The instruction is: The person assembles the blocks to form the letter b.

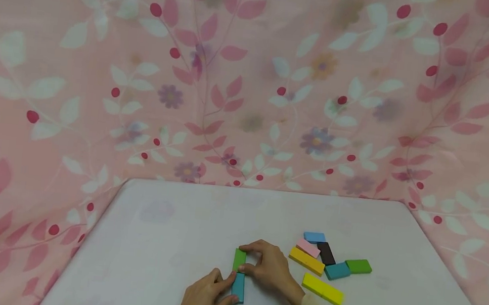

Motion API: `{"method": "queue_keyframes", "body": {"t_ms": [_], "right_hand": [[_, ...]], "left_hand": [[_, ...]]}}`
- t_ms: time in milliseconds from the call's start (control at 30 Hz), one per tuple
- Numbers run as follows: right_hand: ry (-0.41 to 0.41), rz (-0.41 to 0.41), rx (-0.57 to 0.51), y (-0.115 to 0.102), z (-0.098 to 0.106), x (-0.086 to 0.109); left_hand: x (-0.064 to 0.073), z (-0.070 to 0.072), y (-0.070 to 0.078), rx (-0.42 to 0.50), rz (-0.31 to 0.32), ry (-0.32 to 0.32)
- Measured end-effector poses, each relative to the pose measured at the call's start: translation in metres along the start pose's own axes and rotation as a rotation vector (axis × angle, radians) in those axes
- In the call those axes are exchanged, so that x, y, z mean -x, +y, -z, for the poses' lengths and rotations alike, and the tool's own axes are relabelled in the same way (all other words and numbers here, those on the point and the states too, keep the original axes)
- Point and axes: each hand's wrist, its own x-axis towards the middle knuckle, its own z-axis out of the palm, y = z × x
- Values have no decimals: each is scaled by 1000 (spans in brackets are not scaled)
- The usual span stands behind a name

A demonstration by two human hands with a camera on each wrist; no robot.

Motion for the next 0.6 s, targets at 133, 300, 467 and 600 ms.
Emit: {"method": "queue_keyframes", "body": {"t_ms": [133, 300, 467, 600], "right_hand": [[-9, 29, 2, -6, -4, 0], [-42, 57, -17, -7, 0, 2], [-102, 38, -16, -1, 2, 0], [-140, 30, -38, 2, 3, -1]], "left_hand": [[1, 1, -1, 1, -4, 14], [2, -1, -1, -38, -38, 29], [4, -3, 0, -107, -87, 52], [4, -2, 1, -130, -99, 54]]}}
